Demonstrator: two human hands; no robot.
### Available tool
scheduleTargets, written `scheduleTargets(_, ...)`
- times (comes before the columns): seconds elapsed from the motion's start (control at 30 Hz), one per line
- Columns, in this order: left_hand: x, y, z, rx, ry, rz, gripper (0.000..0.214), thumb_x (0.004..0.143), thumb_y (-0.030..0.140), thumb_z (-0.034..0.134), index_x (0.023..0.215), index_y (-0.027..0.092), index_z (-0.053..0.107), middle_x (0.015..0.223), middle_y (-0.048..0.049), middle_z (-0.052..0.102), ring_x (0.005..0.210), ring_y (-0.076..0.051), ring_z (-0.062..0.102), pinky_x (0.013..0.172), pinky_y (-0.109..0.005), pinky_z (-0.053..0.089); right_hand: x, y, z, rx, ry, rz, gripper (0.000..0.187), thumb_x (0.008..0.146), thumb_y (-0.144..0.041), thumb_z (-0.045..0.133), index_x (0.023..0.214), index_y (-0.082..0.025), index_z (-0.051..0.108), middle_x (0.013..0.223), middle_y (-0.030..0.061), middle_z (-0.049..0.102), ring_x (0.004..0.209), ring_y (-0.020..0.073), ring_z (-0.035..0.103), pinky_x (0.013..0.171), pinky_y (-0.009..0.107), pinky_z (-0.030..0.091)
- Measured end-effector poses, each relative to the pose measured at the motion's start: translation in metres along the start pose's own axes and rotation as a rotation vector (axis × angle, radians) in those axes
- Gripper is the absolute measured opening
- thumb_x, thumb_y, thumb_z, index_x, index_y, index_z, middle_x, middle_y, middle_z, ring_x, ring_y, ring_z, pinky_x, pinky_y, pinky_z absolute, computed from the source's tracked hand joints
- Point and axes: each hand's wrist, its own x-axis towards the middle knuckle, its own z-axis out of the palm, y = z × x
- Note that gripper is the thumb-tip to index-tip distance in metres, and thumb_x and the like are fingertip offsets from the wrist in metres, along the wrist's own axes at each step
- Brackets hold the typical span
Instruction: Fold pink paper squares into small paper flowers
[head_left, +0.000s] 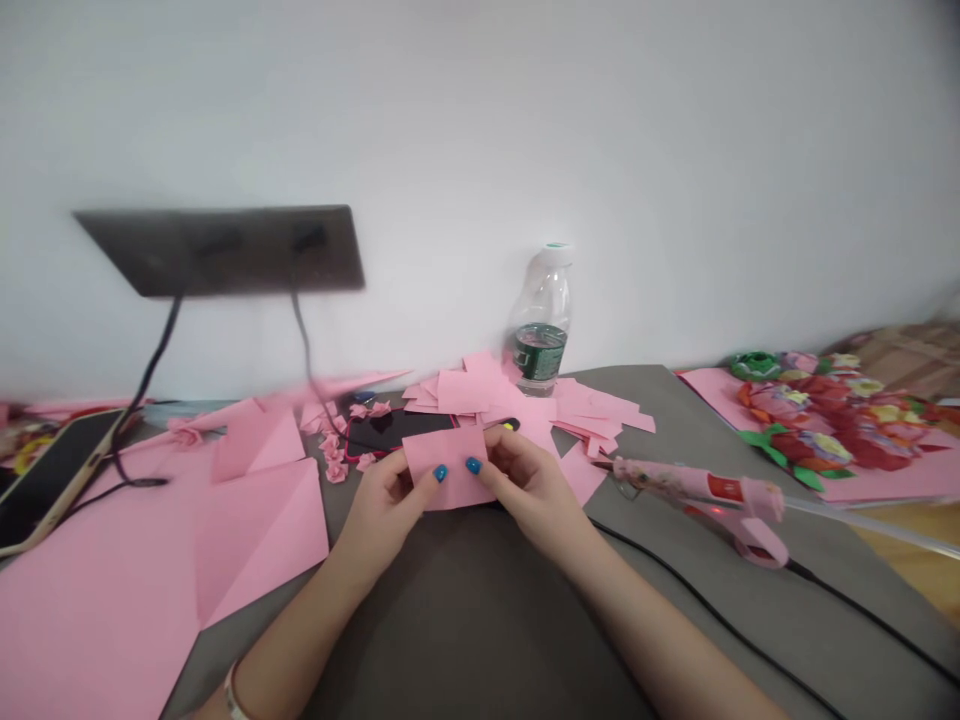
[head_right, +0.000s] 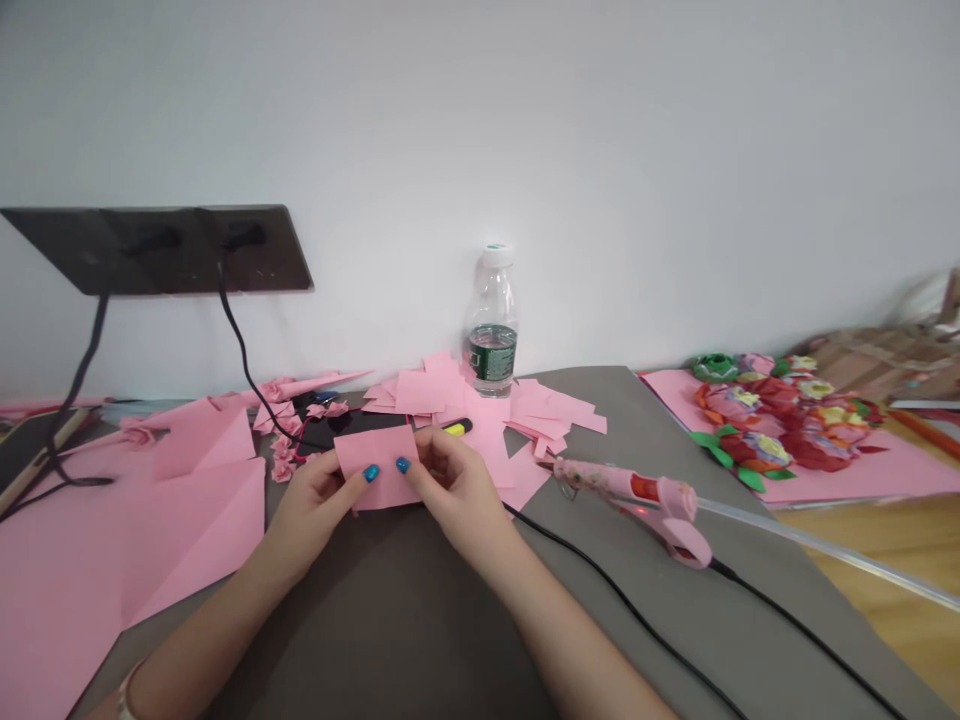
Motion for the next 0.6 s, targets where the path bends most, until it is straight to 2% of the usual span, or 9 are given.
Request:
scheduleTargets(0.07,-0.0005,-0.0007,0.0001,0.016,0.012,0.012,0.019,0.079,0.034,0.069,0.087,0.018,0.07,0.086,-0.0065,0.074,0.08,-0.023,0.068,0.054,-0.026,0.05,-0.0011,0.0,0.0015,-0.014,-0.011,-0.001,0.022,0.086,-0.041,0.063,0.086,-0.02,0.059,0.084,0.0038,0.062,0.076,0.0174,0.057,0.07,0.03,0.047)
scheduleTargets(0.13,-0.0013,0.0003,0.0,0.033,0.008,0.01,0.018,0.08,0.034,0.068,0.087,0.017,0.07,0.079,-0.0049,0.072,0.069,-0.019,0.066,0.049,-0.024,0.048,-0.0017,-0.0006,0.0023,-0.008,-0.016,0.0,0.02,0.086,-0.04,0.062,0.086,-0.02,0.058,0.086,0.0044,0.063,0.078,0.0183,0.059,0.072,0.031,0.047)
scheduleTargets(0.23,-0.0025,0.0042,-0.0002,0.031,-0.019,-0.02,0.018,0.083,0.034,0.064,0.086,0.017,0.069,0.062,0.0007,0.063,0.048,-0.013,0.057,0.044,-0.022,0.046,-0.0014,-0.0025,0.0013,0.045,-0.013,-0.023,0.017,0.087,-0.037,0.061,0.086,-0.02,0.058,0.083,0.0033,0.062,0.076,0.0175,0.058,0.07,0.029,0.046)
scheduleTargets(0.3,-0.0032,0.0061,-0.0007,-0.004,-0.045,-0.032,0.019,0.087,0.033,0.06,0.091,0.017,0.069,0.058,0.0028,0.059,0.045,-0.012,0.056,0.045,-0.022,0.046,-0.0007,-0.004,-0.0003,0.081,-0.008,-0.025,0.015,0.087,-0.035,0.06,0.087,-0.02,0.059,0.081,0.0022,0.061,0.073,0.0161,0.057,0.067,0.027,0.045)
scheduleTargets(0.37,-0.0036,0.0057,-0.0018,-0.072,-0.066,-0.032,0.021,0.089,0.031,0.056,0.099,0.018,0.07,0.066,0.0005,0.064,0.051,-0.012,0.061,0.05,-0.023,0.05,-0.0001,-0.0048,-0.0019,0.109,0.0,-0.004,0.013,0.087,-0.033,0.059,0.088,-0.02,0.061,0.081,0.0014,0.059,0.069,0.0143,0.054,0.062,0.025,0.043)
scheduleTargets(0.47,-0.0042,0.0011,-0.0042,-0.163,-0.095,-0.011,0.023,0.089,0.025,0.054,0.101,0.02,0.072,0.092,-0.0051,0.071,0.063,-0.014,0.065,0.059,-0.025,0.054,0.0004,-0.0033,-0.0033,0.15,0.028,0.029,0.01,0.085,-0.03,0.058,0.085,-0.021,0.062,0.079,0.0001,0.055,0.064,0.0123,0.049,0.058,0.023,0.04)
scheduleTargets(0.6,-0.0063,-0.0032,-0.0057,-0.218,-0.141,-0.03,0.028,0.088,0.02,0.049,0.096,0.017,0.075,0.091,-0.0069,0.071,0.071,-0.016,0.066,0.065,-0.027,0.056,0.0011,0.0023,-0.0044,0.193,0.086,0.067,0.009,0.083,-0.028,0.054,0.078,-0.021,0.059,0.073,-0.0014,0.051,0.06,0.0123,0.044,0.058,0.023,0.036)
